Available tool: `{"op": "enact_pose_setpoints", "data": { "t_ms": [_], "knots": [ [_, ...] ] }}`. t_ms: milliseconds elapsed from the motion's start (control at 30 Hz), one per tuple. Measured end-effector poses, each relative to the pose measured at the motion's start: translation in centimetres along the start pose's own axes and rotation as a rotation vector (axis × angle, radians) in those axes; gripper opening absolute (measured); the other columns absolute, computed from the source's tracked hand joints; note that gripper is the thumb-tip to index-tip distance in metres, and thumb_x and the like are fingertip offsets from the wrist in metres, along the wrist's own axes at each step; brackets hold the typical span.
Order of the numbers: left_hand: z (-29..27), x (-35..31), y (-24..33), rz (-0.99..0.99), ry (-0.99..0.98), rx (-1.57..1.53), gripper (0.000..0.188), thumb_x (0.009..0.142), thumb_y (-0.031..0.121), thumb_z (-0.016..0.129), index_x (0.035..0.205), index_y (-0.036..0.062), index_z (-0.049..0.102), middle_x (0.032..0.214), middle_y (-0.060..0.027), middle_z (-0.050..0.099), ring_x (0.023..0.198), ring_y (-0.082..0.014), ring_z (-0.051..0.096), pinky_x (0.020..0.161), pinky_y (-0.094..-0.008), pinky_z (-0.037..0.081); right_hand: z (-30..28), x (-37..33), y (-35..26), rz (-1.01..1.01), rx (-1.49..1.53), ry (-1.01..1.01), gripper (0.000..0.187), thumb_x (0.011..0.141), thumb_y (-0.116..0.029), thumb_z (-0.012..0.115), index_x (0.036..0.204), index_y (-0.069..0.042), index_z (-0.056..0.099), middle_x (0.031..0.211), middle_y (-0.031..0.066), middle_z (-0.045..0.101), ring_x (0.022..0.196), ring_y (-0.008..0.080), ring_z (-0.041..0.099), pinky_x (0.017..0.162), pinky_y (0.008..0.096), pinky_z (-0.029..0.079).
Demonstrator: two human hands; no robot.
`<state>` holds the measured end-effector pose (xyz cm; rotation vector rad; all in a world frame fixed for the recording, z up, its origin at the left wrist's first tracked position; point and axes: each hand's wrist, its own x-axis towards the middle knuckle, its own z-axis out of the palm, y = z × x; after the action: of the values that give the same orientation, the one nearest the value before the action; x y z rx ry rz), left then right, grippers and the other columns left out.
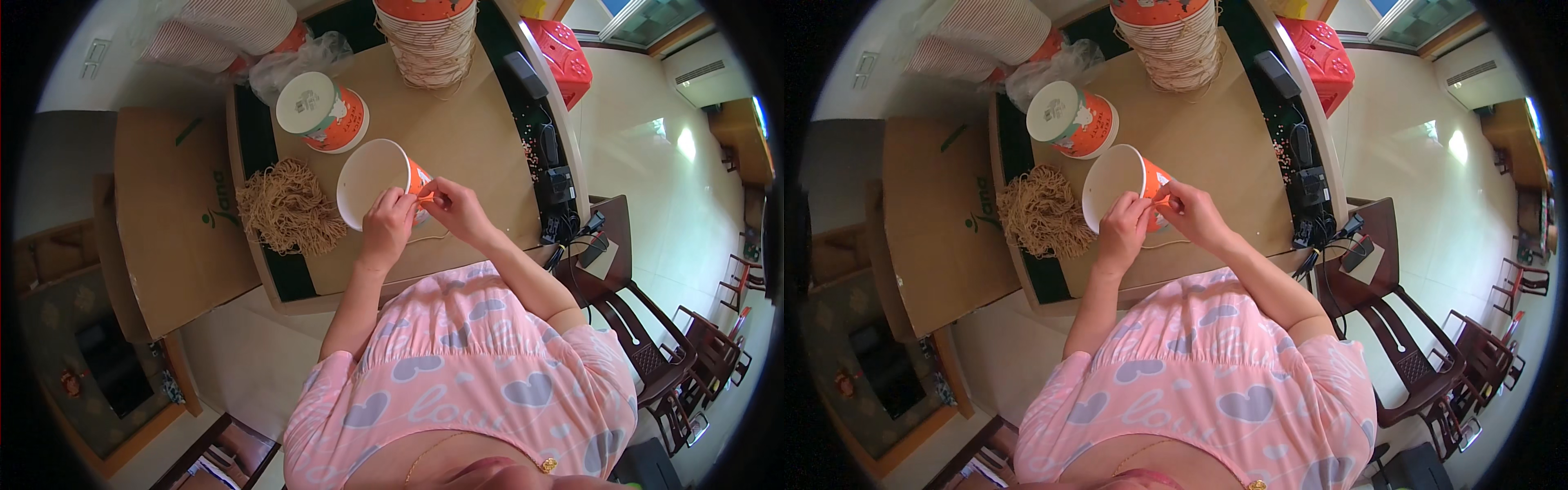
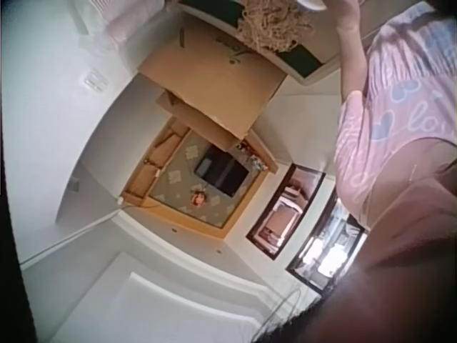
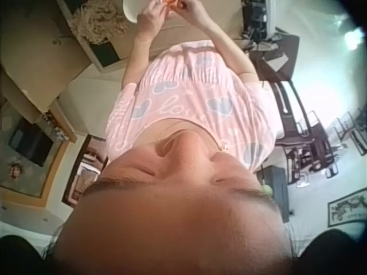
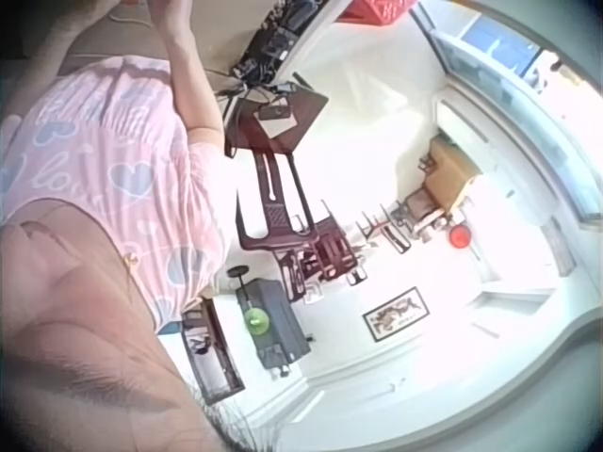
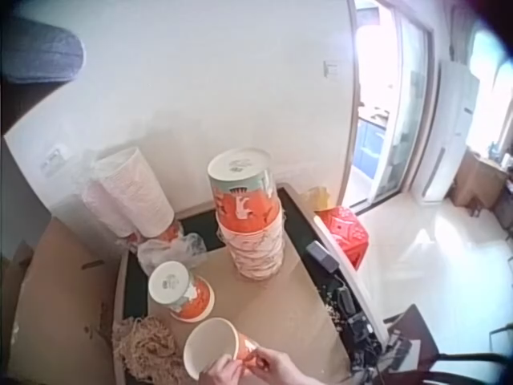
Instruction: Placing filler material into paper bowls and organizing them on a workbench.
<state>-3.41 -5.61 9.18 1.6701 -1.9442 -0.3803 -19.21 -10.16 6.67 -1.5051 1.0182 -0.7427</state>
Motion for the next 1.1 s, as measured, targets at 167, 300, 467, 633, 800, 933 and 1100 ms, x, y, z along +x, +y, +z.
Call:
{"op": "enact_pose_setpoints", "data": {
  "t_ms": [167,300,467,633,800,933,1100],
  "knots": [
    [0.1,0.0,0.0,-0.031,-0.007,-0.033,0.009,0.083,0.006,0.061,0.091,0.005,0.059,0.086,-0.0102,0.056,0.082,-0.0288,0.059,0.07,-0.0397,0.049,0.2,0.0,0.4,-0.127,-0.013,0.075,0.009,0.078,-0.003,0.065,0.087,-0.003,0.062,0.061,0.0034,0.044,0.055,0.0105,0.04,0.052,0.0257,0.037],
    [0.6,-0.2,-0.6,-0.067,0.068,-0.179,0.026,0.085,0.004,0.059,0.11,0.0041,0.053,0.09,-0.0129,0.059,0.082,-0.0294,0.061,0.069,-0.0399,0.05,0.3,0.3,0.2,-0.05,-0.083,0.084,0.009,0.078,-0.005,0.067,0.084,-0.002,0.061,0.065,0.0057,0.049,0.056,0.0135,0.044,0.052,0.0276,0.039],
    [0.9,-0.4,-0.1,-0.362,0.091,-0.463,0.041,0.085,0.001,0.057,0.125,-0.0002,0.047,0.088,-0.0149,0.062,0.076,-0.0253,0.064,0.067,-0.0372,0.051,1.4,1.6,1.5,-0.149,0.011,0.238,0.011,0.077,-0.006,0.068,0.081,-0.002,0.059,0.077,0.0086,0.057,0.062,0.0177,0.056,0.057,0.0298,0.047],
    [1.2,-0.4,-0.9,-0.34,0.029,-0.415,0.031,0.083,0.001,0.057,0.114,-0.0029,0.057,0.092,-0.0164,0.062,0.079,-0.0269,0.064,0.07,-0.0364,0.051,1.8,2.0,1.0,-0.078,-0.016,0.214,0.011,0.077,-0.005,0.067,0.084,-0.003,0.059,0.084,0.0096,0.059,0.074,0.0217,0.063,0.064,0.0325,0.051],
    [1.4,-0.4,-0.9,-0.342,0.035,-0.455,0.033,0.083,0.001,0.058,0.116,-0.0027,0.056,0.096,-0.0176,0.063,0.082,-0.0273,0.065,0.072,-0.0357,0.051,1.5,1.9,0.8,-0.141,-0.069,0.169,0.011,0.077,-0.005,0.067,0.085,-0.002,0.059,0.085,0.0101,0.058,0.075,0.0236,0.063,0.065,0.0334,0.051],
    [1.7,-0.5,-1.1,-0.366,0.023,-0.467,0.034,0.082,0.001,0.058,0.116,-0.0027,0.056,0.097,-0.0172,0.063,0.083,-0.0266,0.065,0.073,-0.0358,0.051,1.2,1.9,1.1,-0.141,-0.081,0.122,0.011,0.077,-0.006,0.066,0.085,-0.001,0.059,0.087,0.011,0.058,0.075,0.0247,0.063,0.065,0.034,0.051],
    [1.8,-0.5,-1.2,-0.375,0.018,-0.484,0.035,0.082,0.0,0.059,0.116,-0.0026,0.055,0.096,-0.0173,0.064,0.083,-0.0264,0.065,0.073,-0.0361,0.051,0.8,2.0,0.8,-0.104,-0.085,0.083,0.011,0.079,-0.007,0.065,0.085,0.0,0.059,0.087,0.0123,0.058,0.075,0.0254,0.063,0.066,0.0347,0.051]
  ]
}}
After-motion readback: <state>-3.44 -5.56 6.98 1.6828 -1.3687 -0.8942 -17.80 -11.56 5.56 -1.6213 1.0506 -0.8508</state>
